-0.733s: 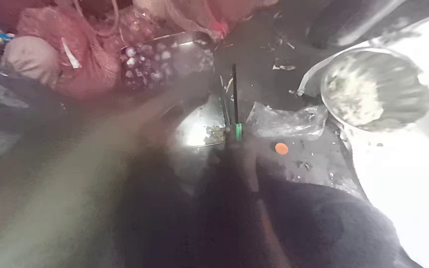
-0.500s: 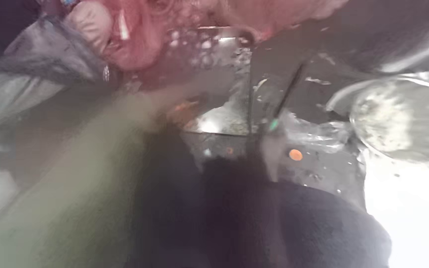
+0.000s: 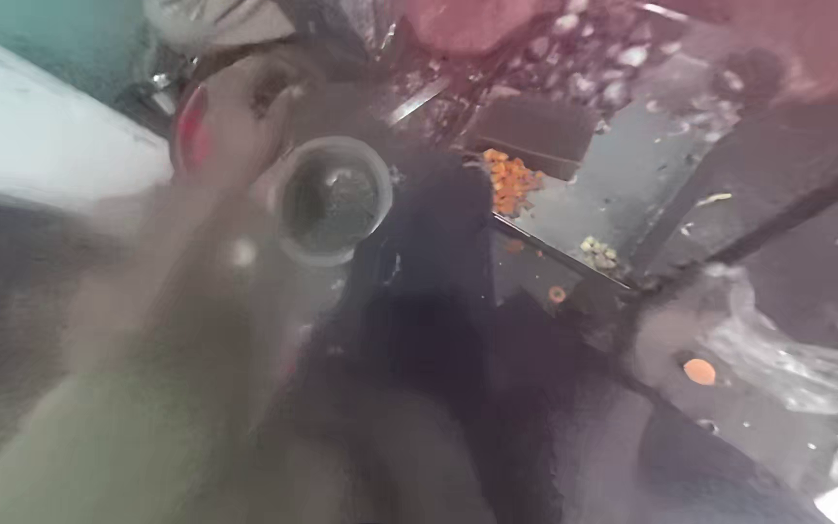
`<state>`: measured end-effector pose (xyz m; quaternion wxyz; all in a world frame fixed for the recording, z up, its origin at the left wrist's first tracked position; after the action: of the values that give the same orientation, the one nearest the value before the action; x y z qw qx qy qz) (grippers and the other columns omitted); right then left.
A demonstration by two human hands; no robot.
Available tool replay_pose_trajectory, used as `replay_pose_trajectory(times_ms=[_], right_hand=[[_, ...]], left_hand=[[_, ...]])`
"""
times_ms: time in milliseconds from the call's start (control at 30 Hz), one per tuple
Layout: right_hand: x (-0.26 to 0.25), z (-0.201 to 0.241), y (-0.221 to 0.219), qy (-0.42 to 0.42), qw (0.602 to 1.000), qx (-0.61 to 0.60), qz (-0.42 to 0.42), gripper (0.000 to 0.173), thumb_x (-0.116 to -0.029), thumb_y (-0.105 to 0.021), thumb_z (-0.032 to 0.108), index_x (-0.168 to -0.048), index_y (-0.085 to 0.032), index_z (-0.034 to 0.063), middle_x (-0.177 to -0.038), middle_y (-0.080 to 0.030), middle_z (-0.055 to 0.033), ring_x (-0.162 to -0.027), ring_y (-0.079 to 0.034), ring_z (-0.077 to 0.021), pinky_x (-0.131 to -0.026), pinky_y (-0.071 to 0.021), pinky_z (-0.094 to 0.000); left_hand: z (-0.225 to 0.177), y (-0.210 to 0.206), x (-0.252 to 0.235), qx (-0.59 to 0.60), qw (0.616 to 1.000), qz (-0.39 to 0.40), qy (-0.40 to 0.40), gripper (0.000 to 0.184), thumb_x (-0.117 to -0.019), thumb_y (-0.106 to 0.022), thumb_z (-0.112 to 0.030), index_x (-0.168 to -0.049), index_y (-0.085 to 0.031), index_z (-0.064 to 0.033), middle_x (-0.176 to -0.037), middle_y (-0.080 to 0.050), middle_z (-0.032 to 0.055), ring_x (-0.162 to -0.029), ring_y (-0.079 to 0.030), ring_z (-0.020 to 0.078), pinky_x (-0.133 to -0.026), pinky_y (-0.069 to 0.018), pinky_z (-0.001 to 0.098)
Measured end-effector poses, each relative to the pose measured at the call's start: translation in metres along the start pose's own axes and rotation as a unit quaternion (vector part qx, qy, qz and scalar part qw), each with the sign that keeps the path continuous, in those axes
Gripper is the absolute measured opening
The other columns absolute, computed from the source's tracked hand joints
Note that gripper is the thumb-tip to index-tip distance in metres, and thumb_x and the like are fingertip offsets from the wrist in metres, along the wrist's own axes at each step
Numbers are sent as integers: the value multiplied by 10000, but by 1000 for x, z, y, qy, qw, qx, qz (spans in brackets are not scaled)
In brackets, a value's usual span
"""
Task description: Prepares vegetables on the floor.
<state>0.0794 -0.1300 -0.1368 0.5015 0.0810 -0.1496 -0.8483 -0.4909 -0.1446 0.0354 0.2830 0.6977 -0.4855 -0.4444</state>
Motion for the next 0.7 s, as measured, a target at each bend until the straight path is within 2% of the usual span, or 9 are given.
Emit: replay_pose_trajectory(times_ms=[133,233,300,367,433,500,533,600,700], right_hand=[[19,-36,-19,-108,973,-109,172,351,-1134,-351,371,-1137,-562,91,-762,-586,89,-607,-569,15,-583,-536,-189],[61,-20,-47,-326,890,-227,223,398,-1127,-212,407,-938,-486,189,-589,-467,102,-450,-459,43,-422,-429,-119],[56,-31,-49,-322,791,-368,369,426,-1126,-203,387,-1034,-544,149,-699,-599,67,-582,-608,6,-539,-547,-160],[64,-15,-45,-336,848,-269,309,386,-1128,-177,325,-980,-495,165,-662,-541,94,-536,-551,42,-494,-499,-120],[60,-21,-39,-291,884,-220,293,367,-1139,-178,325,-1002,-478,165,-693,-513,101,-566,-527,48,-529,-487,-128],[41,-60,-35,-221,857,-300,356,381,-1129,-228,316,-986,-543,155,-727,-597,95,-632,-592,29,-586,-532,-156],[27,-81,-32,-180,770,-362,494,389,-1139,-197,330,-1152,-533,134,-917,-647,64,-831,-655,-13,-763,-578,-208],[36,-71,-27,-270,861,-250,351,417,-1137,-213,362,-1016,-575,194,-760,-640,102,-668,-645,14,-616,-580,-169],[38,-59,-34,-312,889,-197,270,441,-1136,-201,374,-992,-566,172,-688,-609,79,-562,-607,-12,-504,-548,-183]], left_hand=[[107,27,94,185,930,-166,270,205,-1023,-619,-158,-1138,-667,6,-978,-722,49,-805,-707,108,-746,-617,301],[163,34,161,276,815,-270,432,209,-1065,-551,-187,-1195,-613,-37,-925,-695,23,-717,-674,120,-655,-598,307],[192,33,196,246,791,-293,478,240,-1060,-561,-232,-1196,-636,-49,-932,-702,42,-721,-674,134,-648,-592,322],[202,28,216,175,813,-240,501,298,-1053,-569,-224,-1252,-637,-13,-1007,-704,93,-775,-684,143,-728,-602,339],[201,12,220,71,855,-102,504,419,-1018,-643,-271,-1357,-594,-30,-1202,-692,159,-1026,-695,229,-942,-564,434],[195,-3,228,-85,873,55,476,647,-948,-719,-393,-1475,-508,-82,-1421,-583,229,-1253,-610,420,-1030,-479,664],[198,-12,235,-155,871,97,455,743,-890,-756,-417,-1505,-489,-97,-1493,-501,262,-1286,-560,492,-991,-452,741],[194,-32,238,-225,868,134,423,768,-847,-784,-332,-1524,-481,-131,-1566,-410,263,-1370,-462,518,-1011,-423,746],[175,-63,242,-271,884,139,355,514,-981,-637,-193,-1477,-534,-106,-1572,-401,266,-1414,-425,505,-1064,-454,668]])
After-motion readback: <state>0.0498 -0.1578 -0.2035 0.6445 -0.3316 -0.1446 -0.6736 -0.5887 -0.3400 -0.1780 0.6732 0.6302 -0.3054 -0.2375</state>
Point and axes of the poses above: each hand's wrist, its own x-axis away from the middle knuckle, its own y-axis out of the back of the hand, z = x × y, the point moved 6 cm from there along -x, towards the middle knuckle
